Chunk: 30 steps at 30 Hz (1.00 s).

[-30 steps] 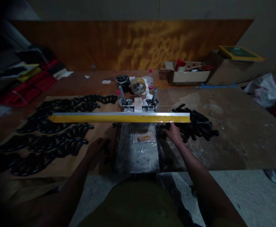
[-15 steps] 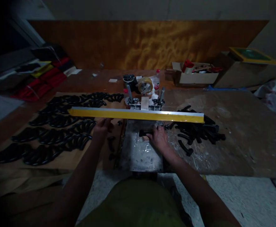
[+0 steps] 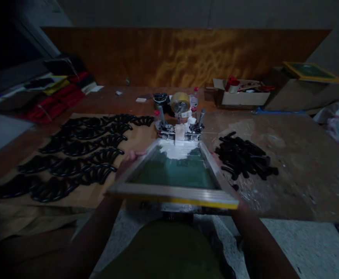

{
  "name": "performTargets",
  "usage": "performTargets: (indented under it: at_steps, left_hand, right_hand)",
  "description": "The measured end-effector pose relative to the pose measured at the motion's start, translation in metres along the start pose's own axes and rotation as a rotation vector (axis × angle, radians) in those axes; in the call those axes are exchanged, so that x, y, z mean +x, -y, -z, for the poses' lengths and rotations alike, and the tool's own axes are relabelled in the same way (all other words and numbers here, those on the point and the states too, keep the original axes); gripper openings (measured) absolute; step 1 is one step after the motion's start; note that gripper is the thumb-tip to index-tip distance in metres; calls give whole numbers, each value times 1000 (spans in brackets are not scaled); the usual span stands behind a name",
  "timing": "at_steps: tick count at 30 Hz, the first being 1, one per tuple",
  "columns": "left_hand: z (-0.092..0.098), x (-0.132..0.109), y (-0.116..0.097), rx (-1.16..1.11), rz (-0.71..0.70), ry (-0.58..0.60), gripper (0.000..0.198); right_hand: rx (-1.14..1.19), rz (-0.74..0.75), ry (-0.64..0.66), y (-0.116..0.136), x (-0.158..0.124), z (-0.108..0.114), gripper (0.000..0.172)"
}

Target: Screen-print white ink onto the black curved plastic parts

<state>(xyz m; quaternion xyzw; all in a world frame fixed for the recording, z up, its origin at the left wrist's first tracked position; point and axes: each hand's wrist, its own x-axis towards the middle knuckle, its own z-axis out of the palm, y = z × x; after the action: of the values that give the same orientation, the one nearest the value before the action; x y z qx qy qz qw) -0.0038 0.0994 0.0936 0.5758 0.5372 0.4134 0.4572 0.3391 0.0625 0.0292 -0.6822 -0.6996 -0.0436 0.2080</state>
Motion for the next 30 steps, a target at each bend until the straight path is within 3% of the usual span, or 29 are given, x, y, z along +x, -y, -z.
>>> performTargets:
  at_steps: [3, 5, 8, 11, 15, 19, 23, 27, 30]
  left_hand:
    - [1, -27, 27, 179, 135, 110, 41]
    - [-5, -36, 46, 164, 199, 128, 44]
    - [-17, -38, 71, 106, 221, 155, 55]
    - [-23, -35, 88, 82, 212, 173, 60]
    - [-24, -34, 97, 115, 238, 164, 62]
    - [-25, -34, 96, 100, 247, 152, 61]
    - [-26, -34, 98, 25, 266, 160, 65]
    - [-26, -32, 101, -2, 265, 134, 65]
    - [-25, -32, 100, -20, 279, 107, 66]
  right_hand:
    - [4, -96, -113, -17, 25, 17, 28]
    - [58, -48, -144, -5, 48, 19, 43]
    - [97, 137, 2, 34, 80, 12, 56]
    - [16, 171, 255, 65, 97, 1, 37]
    - [-65, 196, 462, 77, 78, -8, 20]
    - [-43, 458, 494, 71, 38, 0, 20]
    - [31, 601, 550, 63, 34, 14, 21]
    - [44, 488, 409, 68, 40, 8, 16]
    - [37, 516, 301, 71, 21, -3, 17]
